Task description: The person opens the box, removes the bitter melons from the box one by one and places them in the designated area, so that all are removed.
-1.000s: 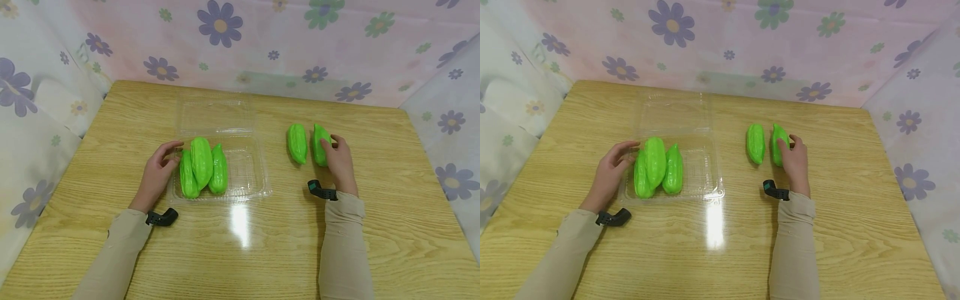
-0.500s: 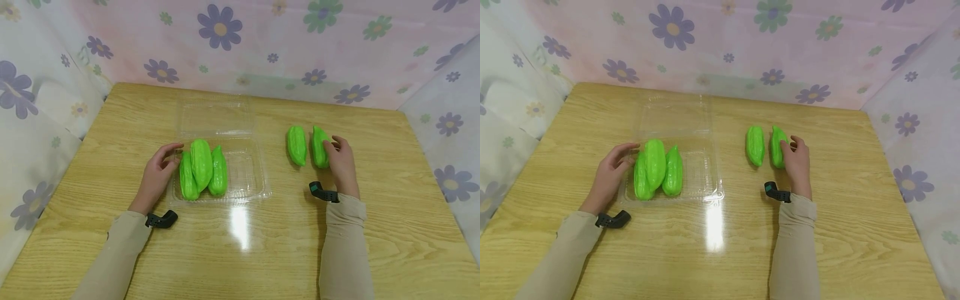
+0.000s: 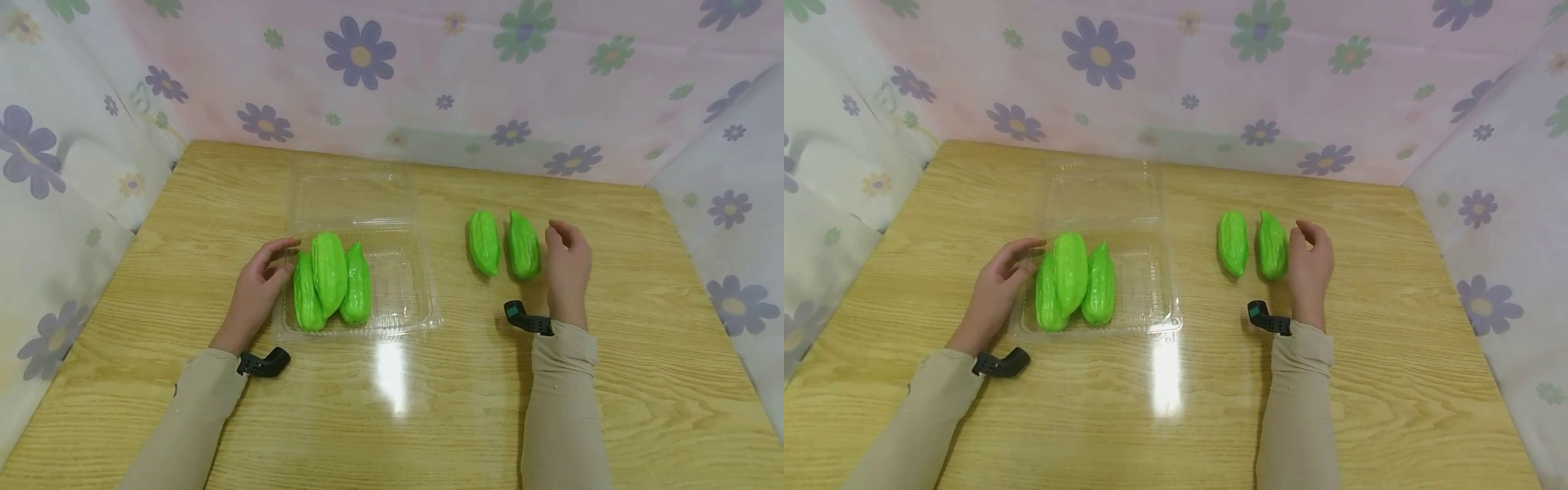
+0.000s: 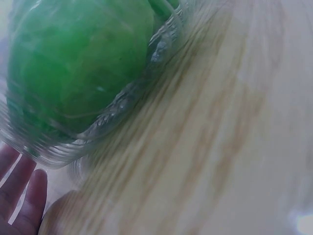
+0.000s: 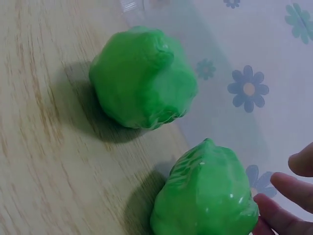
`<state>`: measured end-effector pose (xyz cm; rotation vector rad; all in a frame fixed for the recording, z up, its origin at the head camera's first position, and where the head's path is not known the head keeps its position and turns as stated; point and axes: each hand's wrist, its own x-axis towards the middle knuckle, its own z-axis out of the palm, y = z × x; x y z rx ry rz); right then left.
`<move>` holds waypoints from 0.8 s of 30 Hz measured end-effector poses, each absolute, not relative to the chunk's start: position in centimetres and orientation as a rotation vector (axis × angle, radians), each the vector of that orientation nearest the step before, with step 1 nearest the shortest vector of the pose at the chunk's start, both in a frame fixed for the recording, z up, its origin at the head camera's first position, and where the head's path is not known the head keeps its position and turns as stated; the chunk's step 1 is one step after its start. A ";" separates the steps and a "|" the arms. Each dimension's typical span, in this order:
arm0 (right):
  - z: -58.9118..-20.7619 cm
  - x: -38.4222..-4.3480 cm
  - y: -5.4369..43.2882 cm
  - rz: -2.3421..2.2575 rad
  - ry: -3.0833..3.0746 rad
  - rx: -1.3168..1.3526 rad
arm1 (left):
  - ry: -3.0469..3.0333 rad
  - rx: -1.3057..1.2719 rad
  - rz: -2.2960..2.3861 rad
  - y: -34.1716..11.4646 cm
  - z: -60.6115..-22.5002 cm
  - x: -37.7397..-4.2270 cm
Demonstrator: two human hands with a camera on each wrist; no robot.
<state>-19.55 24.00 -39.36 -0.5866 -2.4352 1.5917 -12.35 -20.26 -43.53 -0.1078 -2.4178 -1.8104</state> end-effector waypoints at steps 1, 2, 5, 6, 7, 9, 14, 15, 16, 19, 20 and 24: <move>-39.3 -19.6 24.0 1.597 -2.407 -0.580 | -2.420 -0.108 -1.809 -20.2 -43.5 -12.4; -39.3 -19.6 24.0 1.613 -2.377 -0.578 | -2.421 -0.111 -1.807 -20.2 -43.5 -12.4; -39.2 -19.7 23.9 1.639 -2.314 -0.564 | -2.421 -0.114 -1.810 -20.2 -43.3 -12.4; -39.1 -19.7 23.9 1.656 -2.292 -0.557 | -2.419 -0.115 -1.817 -20.2 -43.2 -12.3; -39.1 -19.7 23.8 1.665 -2.278 -0.551 | -2.417 -0.111 -1.825 -20.1 -43.0 -12.2; -39.0 -19.7 23.7 1.684 -2.251 -0.532 | -2.414 -0.112 -1.831 -19.8 -42.3 -12.0; -38.9 -19.7 23.4 1.714 -2.222 -0.495 | -2.416 -0.111 -1.813 -19.9 -42.7 -12.1; -38.9 -19.7 23.4 1.720 -2.218 -0.488 | -2.416 -0.107 -1.817 -20.0 -42.9 -12.2; -38.8 -19.8 23.4 1.723 -2.214 -0.480 | -2.415 -0.103 -1.821 -20.1 -43.1 -12.3; -38.8 -19.8 23.4 1.726 -2.205 -0.455 | -2.411 -0.102 -1.840 -19.8 -42.2 -12.1; -38.8 -19.8 23.3 1.730 -2.200 -0.446 | -2.409 -0.103 -1.845 -19.7 -41.8 -11.9; -38.5 -19.8 23.0 1.724 -2.204 -0.432 | -2.414 -0.113 -1.830 -19.3 -40.9 -11.6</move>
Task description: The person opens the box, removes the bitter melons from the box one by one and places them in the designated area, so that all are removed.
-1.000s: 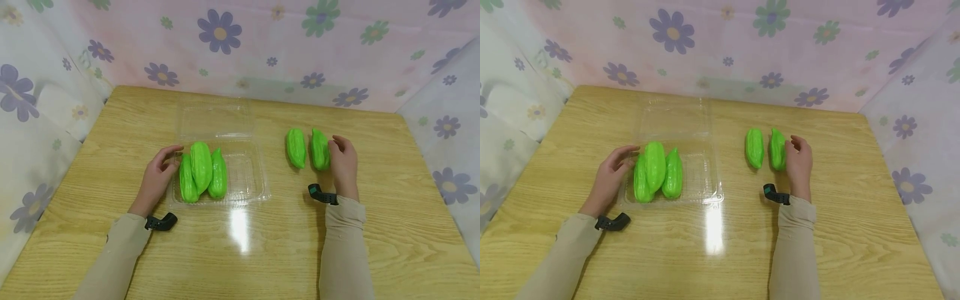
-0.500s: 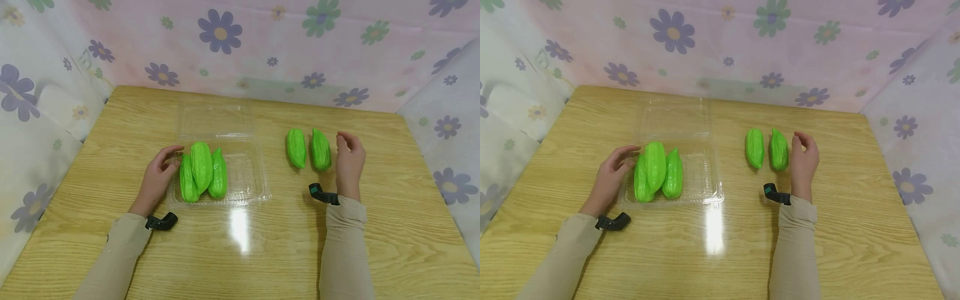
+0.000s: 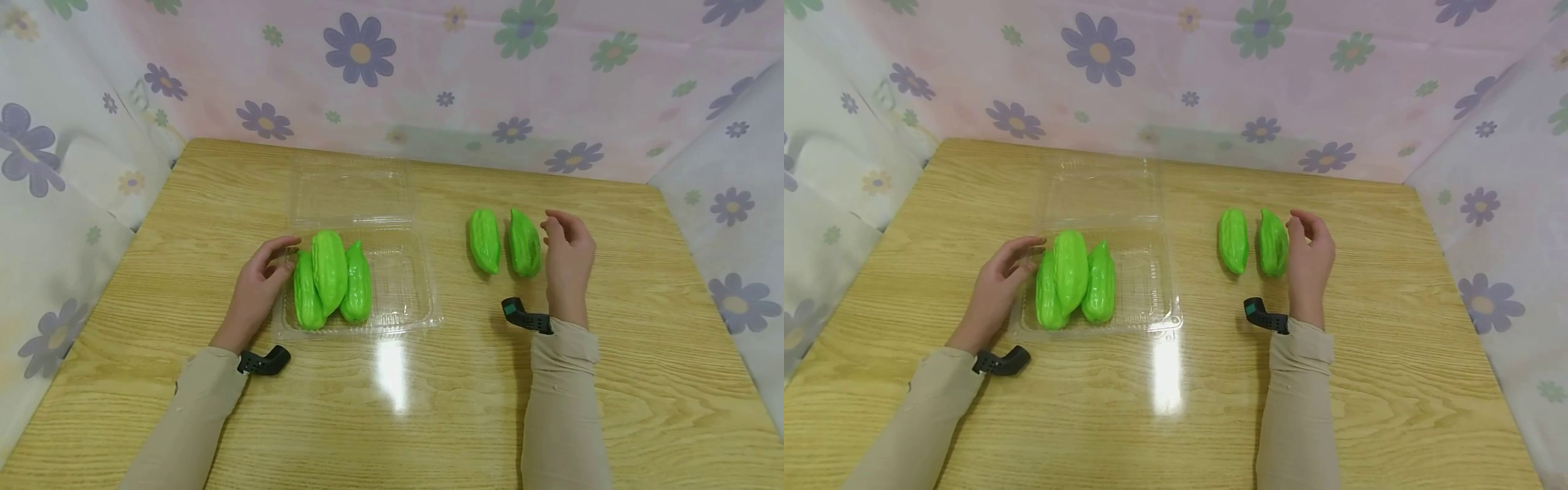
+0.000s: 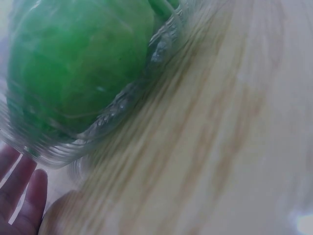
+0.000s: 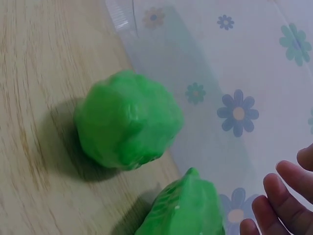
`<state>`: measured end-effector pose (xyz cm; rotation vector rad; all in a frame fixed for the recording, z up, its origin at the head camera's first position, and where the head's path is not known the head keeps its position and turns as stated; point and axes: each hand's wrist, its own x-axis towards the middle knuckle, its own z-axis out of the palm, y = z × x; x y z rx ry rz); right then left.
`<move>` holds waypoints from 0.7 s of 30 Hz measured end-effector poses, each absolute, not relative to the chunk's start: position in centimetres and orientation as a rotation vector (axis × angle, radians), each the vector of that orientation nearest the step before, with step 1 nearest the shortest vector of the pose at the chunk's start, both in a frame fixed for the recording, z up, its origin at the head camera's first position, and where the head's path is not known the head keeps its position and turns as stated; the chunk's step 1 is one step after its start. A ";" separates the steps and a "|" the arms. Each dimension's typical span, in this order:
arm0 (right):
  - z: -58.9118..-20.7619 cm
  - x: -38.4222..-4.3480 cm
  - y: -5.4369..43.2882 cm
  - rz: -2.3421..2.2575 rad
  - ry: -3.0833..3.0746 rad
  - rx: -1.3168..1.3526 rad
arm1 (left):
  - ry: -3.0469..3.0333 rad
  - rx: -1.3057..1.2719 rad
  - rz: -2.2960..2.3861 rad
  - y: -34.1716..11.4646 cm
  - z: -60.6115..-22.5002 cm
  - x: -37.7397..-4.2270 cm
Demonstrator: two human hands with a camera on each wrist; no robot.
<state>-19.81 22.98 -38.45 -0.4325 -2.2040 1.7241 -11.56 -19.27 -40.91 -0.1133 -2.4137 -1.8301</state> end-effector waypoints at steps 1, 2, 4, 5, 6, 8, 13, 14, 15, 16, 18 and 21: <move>-38.3 -19.8 22.9 1.719 -2.206 -0.427 | -2.417 -0.114 -1.824 -19.2 -40.8 -11.5; -38.2 -19.8 22.7 1.719 -2.203 -0.423 | -2.420 -0.113 -1.819 -19.2 -40.7 -11.5; -37.9 -19.7 22.5 1.729 -2.188 -0.408 | -2.425 -0.112 -1.812 -19.1 -40.6 -11.4; -37.7 -19.6 22.3 1.740 -2.178 -0.395 | -2.426 -0.112 -1.811 -19.1 -40.6 -11.4; -37.5 -19.6 22.2 1.756 -2.165 -0.375 | -2.427 -0.112 -1.811 -19.1 -40.6 -11.4; -37.3 -19.5 21.8 1.809 -2.131 -0.331 | -2.426 -0.112 -1.812 -19.2 -40.7 -11.4; -36.8 -19.3 20.8 1.881 -2.122 -0.224 | -2.422 -0.109 -1.818 -19.2 -40.9 -11.5; -36.7 -19.2 20.6 1.885 -2.129 -0.207 | -2.423 -0.108 -1.819 -19.3 -40.9 -11.5; -36.7 -19.2 20.4 1.874 -2.146 -0.189 | -2.421 -0.106 -1.820 -19.3 -40.9 -11.5; -36.6 -19.2 20.3 1.871 -2.159 -0.176 | -2.421 -0.103 -1.822 -19.3 -40.9 -11.5; -36.4 -19.2 20.0 1.860 -2.199 -0.147 | -2.425 -0.100 -1.820 -19.3 -40.9 -11.5; -36.2 -19.0 19.6 1.812 -2.302 -0.099 | -2.427 -0.090 -1.832 -19.4 -41.2 -11.6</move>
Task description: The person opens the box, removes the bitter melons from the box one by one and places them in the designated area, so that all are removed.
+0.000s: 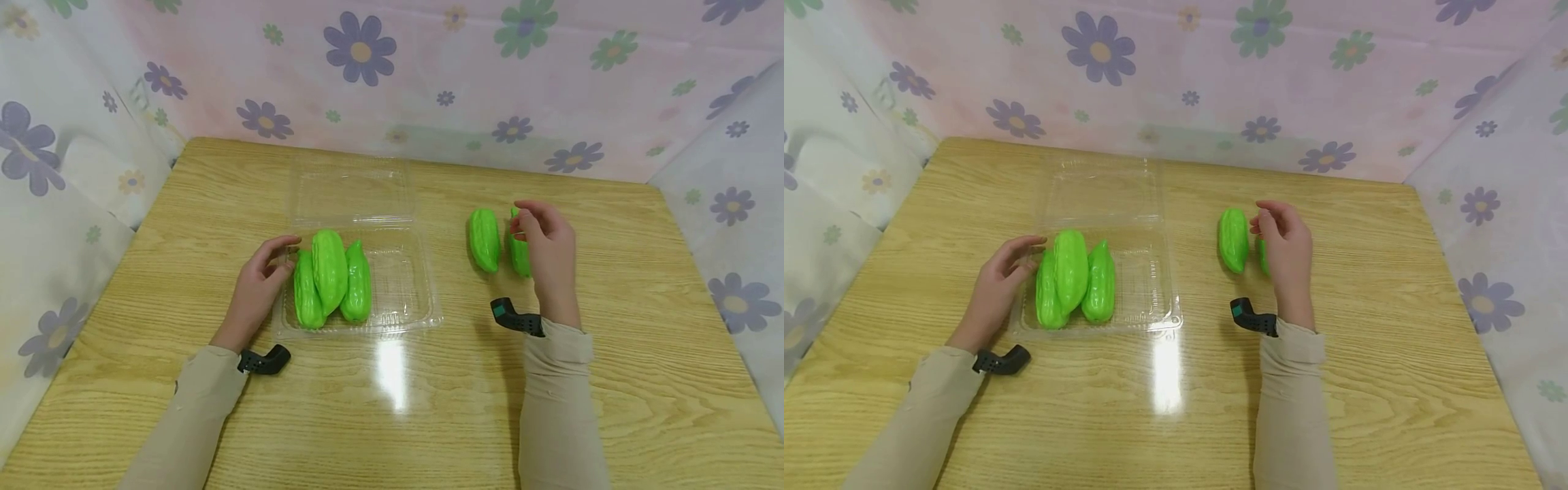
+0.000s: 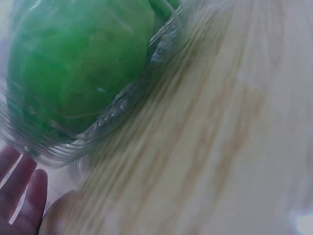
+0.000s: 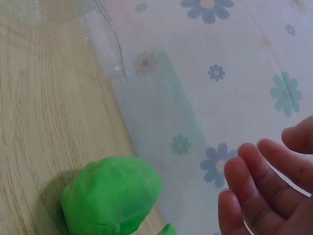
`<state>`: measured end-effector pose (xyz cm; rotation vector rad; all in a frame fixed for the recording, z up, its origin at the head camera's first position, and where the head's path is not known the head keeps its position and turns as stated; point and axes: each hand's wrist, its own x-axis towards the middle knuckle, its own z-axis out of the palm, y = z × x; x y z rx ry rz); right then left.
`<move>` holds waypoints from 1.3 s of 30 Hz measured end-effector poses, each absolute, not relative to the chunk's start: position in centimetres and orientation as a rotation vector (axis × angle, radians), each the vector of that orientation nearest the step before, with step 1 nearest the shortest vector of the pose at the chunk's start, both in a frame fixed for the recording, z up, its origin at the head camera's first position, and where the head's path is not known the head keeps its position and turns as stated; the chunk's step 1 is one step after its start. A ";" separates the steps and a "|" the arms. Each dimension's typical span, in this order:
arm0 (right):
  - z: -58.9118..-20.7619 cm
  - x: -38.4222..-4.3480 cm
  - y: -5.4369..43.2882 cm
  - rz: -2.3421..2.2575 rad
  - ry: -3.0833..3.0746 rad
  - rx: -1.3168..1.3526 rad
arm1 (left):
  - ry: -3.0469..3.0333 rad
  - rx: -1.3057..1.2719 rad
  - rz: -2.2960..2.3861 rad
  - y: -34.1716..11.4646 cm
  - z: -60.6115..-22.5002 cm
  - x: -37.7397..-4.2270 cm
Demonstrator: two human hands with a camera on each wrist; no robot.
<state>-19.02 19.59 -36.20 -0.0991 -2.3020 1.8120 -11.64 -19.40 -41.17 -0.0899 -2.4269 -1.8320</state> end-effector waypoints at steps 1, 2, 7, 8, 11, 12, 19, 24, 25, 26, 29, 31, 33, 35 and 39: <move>-36.1 -18.9 19.5 1.793 -2.348 -0.080 | -2.428 -0.088 -1.835 -19.5 -41.3 -11.7; -36.1 -18.9 19.4 1.775 -2.396 -0.052 | -2.430 -0.088 -1.836 -19.6 -41.5 -11.8; -36.0 -18.6 18.8 1.667 -2.662 0.105 | -2.437 -0.091 -1.817 -20.1 -42.9 -12.4; -36.0 -18.6 18.7 1.654 -2.704 0.124 | -2.441 -0.090 -1.808 -20.2 -43.2 -12.4; -35.9 -18.5 18.4 1.630 -2.812 0.144 | -2.448 -0.081 -1.794 -20.2 -43.5 -12.4; -35.8 -18.5 18.3 1.634 -2.840 0.157 | -2.449 -0.077 -1.792 -20.2 -43.5 -12.4; -35.5 -18.2 17.0 1.779 -2.908 0.338 | -2.454 -0.071 -1.783 -20.3 -43.6 -12.3; -35.1 -17.9 15.8 1.790 -2.901 0.456 | -2.463 -0.066 -1.776 -20.3 -43.6 -12.3; -35.0 -17.7 15.5 1.798 -2.901 0.473 | -2.463 -0.066 -1.779 -20.2 -43.5 -12.2; -34.6 -17.5 15.2 1.808 -2.903 0.481 | -2.465 -0.062 -1.783 -20.2 -43.2 -12.1; -33.6 -16.9 14.0 1.851 -2.889 0.528 | -2.473 -0.059 -1.780 -19.7 -42.1 -11.8; -33.6 -16.7 13.3 1.887 -2.862 0.567 | -2.474 -0.055 -1.784 -19.5 -41.5 -11.6; -33.8 -16.7 12.7 1.893 -2.844 0.607 | -2.474 -0.055 -1.782 -19.5 -41.5 -11.7; -34.4 -16.8 12.3 1.896 -2.833 0.625 | -2.470 -0.055 -1.785 -19.8 -42.1 -11.9; -34.3 -16.3 11.0 1.908 -2.832 0.613 | -2.463 -0.070 -1.780 -20.2 -43.3 -12.4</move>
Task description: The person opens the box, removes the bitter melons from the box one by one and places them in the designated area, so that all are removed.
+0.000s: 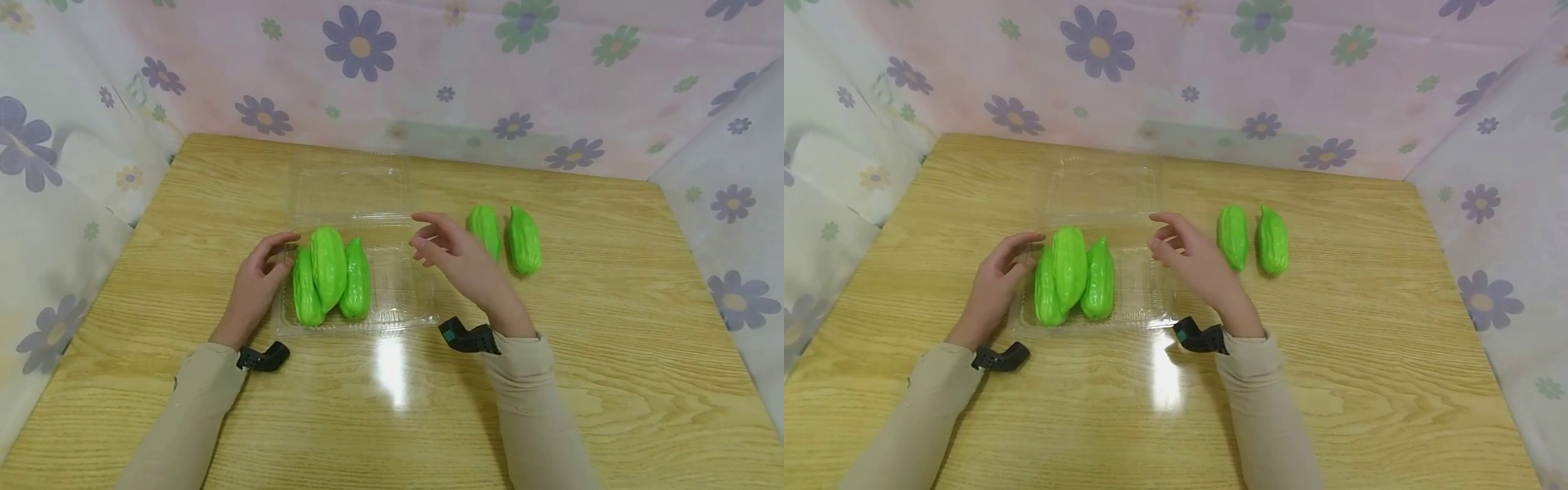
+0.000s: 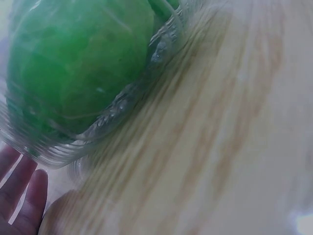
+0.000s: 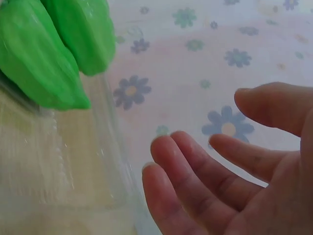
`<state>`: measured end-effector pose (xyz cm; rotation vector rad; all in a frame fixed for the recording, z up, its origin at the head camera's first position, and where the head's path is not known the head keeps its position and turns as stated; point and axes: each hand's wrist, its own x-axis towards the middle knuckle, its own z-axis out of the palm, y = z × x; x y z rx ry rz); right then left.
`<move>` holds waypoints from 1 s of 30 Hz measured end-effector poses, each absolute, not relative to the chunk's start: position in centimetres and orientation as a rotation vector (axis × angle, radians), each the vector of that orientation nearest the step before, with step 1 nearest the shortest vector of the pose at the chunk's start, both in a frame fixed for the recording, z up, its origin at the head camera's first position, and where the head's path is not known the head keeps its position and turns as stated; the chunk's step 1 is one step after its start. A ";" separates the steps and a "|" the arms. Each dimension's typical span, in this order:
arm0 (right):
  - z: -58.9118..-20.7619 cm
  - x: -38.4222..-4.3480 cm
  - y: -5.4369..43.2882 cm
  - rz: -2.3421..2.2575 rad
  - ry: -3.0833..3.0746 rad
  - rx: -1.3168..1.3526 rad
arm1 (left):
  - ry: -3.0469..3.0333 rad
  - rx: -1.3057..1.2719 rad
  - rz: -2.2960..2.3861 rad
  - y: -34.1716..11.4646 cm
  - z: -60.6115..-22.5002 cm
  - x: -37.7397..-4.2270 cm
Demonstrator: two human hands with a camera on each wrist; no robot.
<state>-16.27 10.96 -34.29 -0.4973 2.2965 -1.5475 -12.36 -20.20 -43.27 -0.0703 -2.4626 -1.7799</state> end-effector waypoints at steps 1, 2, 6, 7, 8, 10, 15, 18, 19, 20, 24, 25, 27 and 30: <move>-34.3 -16.2 10.6 -1.553 2.293 -0.498 | -2.459 -0.076 -1.778 -20.2 -43.4 -12.4; -34.4 -16.1 10.4 -1.554 2.292 -0.499 | -2.453 -0.083 -1.778 -20.2 -43.4 -12.4; -34.8 -15.7 9.2 -1.518 2.337 -0.527 | -2.423 -0.103 -1.796 -20.2 -43.5 -12.5; -34.9 -15.6 8.9 -1.506 2.351 -0.530 | -2.420 -0.105 -1.801 -20.2 -43.5 -12.5; -35.0 -15.5 8.6 -1.495 2.367 -0.532 | -2.413 -0.107 -1.809 -20.2 -43.4 -12.5; -35.1 -15.3 7.9 -1.493 2.376 -0.535 | -2.405 -0.108 -1.821 -20.1 -43.3 -12.5; -34.6 -14.2 6.2 -1.565 2.337 -0.538 | -2.403 -0.100 -1.846 -19.9 -42.5 -12.1; -33.7 -13.2 5.1 -1.627 2.320 -0.534 | -2.413 -0.090 -1.849 -19.6 -41.6 -11.8; -33.5 -12.9 4.8 -1.647 2.315 -0.534 | -2.418 -0.087 -1.848 -19.5 -41.4 -11.7; -33.3 -12.6 4.5 -1.664 2.312 -0.532 | -2.425 -0.086 -1.842 -19.4 -41.2 -11.5; -33.3 -11.9 3.5 -1.739 2.307 -0.521 | -2.429 -0.088 -1.841 -19.3 -40.8 -11.4; -33.4 -11.8 3.3 -1.752 2.308 -0.522 | -2.428 -0.091 -1.840 -19.3 -40.7 -11.3; -33.7 -11.6 2.9 -1.775 2.309 -0.529 | -2.426 -0.099 -1.840 -19.3 -40.7 -11.3; -33.7 -11.3 2.4 -1.773 2.327 -0.543 | -2.421 -0.100 -1.844 -19.3 -40.6 -11.3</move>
